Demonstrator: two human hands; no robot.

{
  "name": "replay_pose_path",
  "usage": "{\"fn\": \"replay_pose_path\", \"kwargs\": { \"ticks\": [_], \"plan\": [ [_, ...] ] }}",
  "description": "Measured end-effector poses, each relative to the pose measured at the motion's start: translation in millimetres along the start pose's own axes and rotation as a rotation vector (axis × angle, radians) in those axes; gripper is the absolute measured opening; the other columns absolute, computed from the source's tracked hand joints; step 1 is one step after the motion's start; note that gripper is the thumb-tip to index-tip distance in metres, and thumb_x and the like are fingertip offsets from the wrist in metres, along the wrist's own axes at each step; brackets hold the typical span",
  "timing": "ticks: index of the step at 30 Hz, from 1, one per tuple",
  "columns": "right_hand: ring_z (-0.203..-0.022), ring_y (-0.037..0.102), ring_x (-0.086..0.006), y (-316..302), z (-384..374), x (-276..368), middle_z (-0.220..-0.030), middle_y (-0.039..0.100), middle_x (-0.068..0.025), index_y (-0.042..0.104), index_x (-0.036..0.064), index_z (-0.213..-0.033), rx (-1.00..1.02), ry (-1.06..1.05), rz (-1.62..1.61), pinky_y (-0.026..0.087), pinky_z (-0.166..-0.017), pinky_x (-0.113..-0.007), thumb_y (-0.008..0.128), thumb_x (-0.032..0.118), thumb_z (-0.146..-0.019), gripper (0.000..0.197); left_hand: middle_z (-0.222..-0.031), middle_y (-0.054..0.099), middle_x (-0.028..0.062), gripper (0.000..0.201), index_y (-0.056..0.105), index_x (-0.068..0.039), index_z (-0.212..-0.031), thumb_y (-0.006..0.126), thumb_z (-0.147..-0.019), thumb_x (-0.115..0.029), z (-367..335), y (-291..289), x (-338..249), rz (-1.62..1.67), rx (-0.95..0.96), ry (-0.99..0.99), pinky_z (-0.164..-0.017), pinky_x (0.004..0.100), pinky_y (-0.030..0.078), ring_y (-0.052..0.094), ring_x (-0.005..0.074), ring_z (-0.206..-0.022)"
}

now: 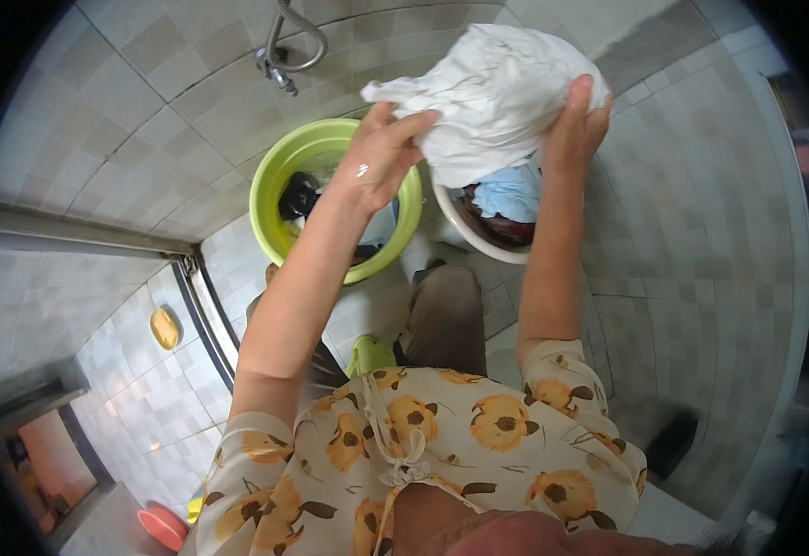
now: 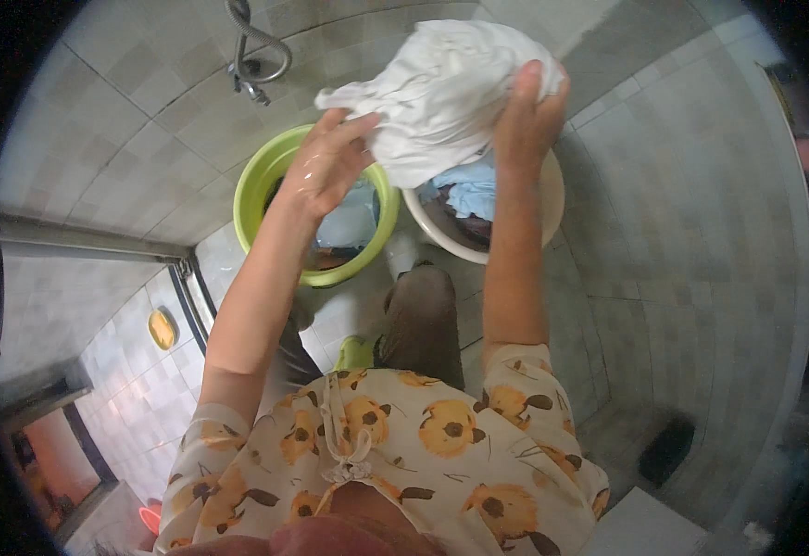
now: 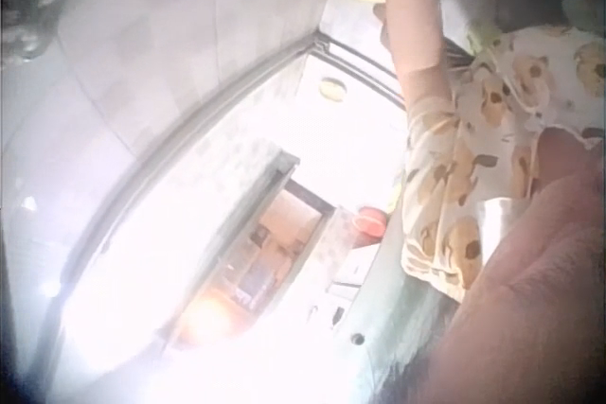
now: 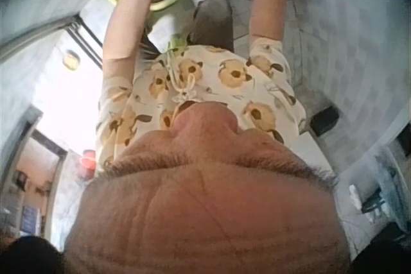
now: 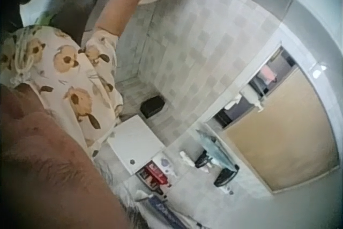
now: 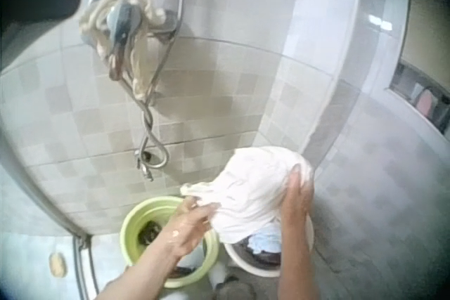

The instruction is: The person washes laundry by hand in a water basin, wrings out the clothes, and places them into a separate basin. The person then scrubs, rinses, and wrings out a small cloth before lifting the basin.

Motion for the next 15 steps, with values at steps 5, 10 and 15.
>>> {"fn": "replay_pose_path", "kwargs": {
  "ticks": [5, 10, 15],
  "plan": [
    [-0.108, 0.053, -0.0390, -52, -17, -78, -0.115, 0.055, -0.0269, 0.045, -0.0067, -0.123, 0.047, 0.181, 0.559, 0.040, -0.093, -0.042, 0.049, 0.046, -0.088, 0.063, -0.111, 0.057, 0.0142, 0.042, 0.048, 0.003, -0.114, 0.063, -0.085, -0.023, -52, -7, 82, -0.664, -0.091, -0.117, -0.089, 0.0365, 0.042, 0.054, 0.0213, -0.105],
    [-0.111, 0.050, -0.0396, -63, 38, -148, -0.116, 0.053, -0.0274, 0.048, -0.0003, -0.123, 0.408, 0.143, 0.948, 0.041, -0.092, -0.043, 0.054, 0.040, -0.085, 0.056, -0.114, 0.060, 0.0163, 0.047, 0.052, -0.002, -0.124, 0.060, -0.084, -0.026, -44, -10, 110, -1.511, -0.001, 0.145, -0.070, 0.0309, 0.052, 0.065, 0.0202, -0.082],
    [-0.101, 0.055, -0.0364, 11, 65, -53, -0.113, 0.055, -0.0228, 0.055, 0.0024, -0.116, 0.444, -0.087, 0.570, 0.044, -0.086, -0.043, 0.057, 0.029, -0.085, 0.040, -0.101, 0.063, 0.0223, 0.042, 0.060, 0.000, -0.111, 0.065, -0.079, -0.026, -5, -110, 63, -0.861, -0.362, 0.283, -0.077, 0.0340, 0.051, 0.066, 0.0299, -0.080]
  ]
}}
Point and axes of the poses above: each hand's wrist, its own z-axis away from the middle knuckle, its own y-axis out of the palm, x = y × z, the point moved 10 cm from there along -z, towards the middle knuckle
